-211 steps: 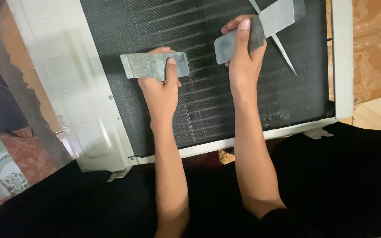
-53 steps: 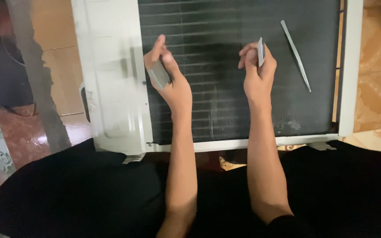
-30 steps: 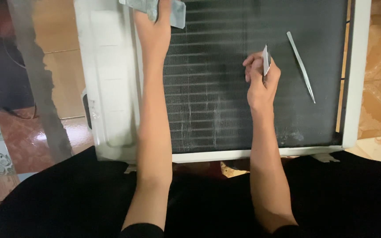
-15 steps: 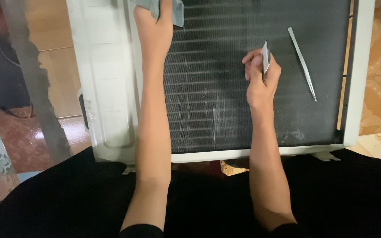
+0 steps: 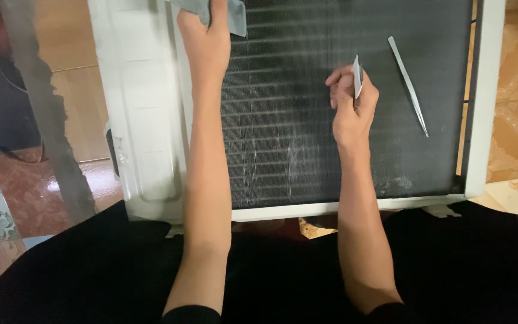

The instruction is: Repairing the fins of an air conditioner unit using metal plates and a thin tool

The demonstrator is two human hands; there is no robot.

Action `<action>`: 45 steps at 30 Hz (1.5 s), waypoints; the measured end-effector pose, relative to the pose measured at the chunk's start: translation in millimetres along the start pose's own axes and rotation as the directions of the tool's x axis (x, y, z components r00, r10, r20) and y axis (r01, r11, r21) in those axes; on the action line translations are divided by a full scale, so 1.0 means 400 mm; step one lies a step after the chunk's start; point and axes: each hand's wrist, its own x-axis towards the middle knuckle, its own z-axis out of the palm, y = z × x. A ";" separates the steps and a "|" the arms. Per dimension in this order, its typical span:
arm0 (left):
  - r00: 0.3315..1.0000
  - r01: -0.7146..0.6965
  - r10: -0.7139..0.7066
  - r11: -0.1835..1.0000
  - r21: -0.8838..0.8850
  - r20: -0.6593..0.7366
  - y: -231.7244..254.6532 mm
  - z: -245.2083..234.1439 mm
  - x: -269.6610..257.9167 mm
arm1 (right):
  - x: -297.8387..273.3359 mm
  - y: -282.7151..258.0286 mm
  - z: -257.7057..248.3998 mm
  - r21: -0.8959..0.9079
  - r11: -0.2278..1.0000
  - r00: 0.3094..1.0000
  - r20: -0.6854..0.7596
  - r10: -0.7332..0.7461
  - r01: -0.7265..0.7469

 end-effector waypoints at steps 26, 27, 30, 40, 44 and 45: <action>0.990 -0.065 0.065 0.998 -0.006 0.123 0.019 0.004 0.005 | 0.007 -0.036 0.014 -0.078 0.997 1.000 0.002 0.000 0.000; 0.986 -0.095 0.095 0.995 -0.009 0.139 0.018 0.008 0.004 | 0.006 -0.045 0.014 -0.086 0.996 1.000 0.000 0.030 -0.030; 0.954 -0.239 0.244 0.970 -0.050 0.171 0.042 0.012 0.004 | 0.007 -0.048 0.014 -0.074 0.996 0.998 -0.011 0.057 -0.058; 0.903 -0.363 0.344 0.931 0.029 0.258 0.027 0.029 -0.001 | 0.010 -0.045 0.010 -0.138 0.990 1.000 0.009 0.017 -0.015; 0.891 -0.325 0.324 0.944 -0.051 0.317 0.029 0.023 -0.004 | 0.008 -0.045 0.011 -0.147 0.989 1.000 0.023 -0.016 0.020; 0.891 -0.313 0.320 0.947 -0.074 0.321 0.021 0.024 -0.004 | 0.008 -0.045 0.010 -0.181 0.983 0.999 0.029 -0.036 0.040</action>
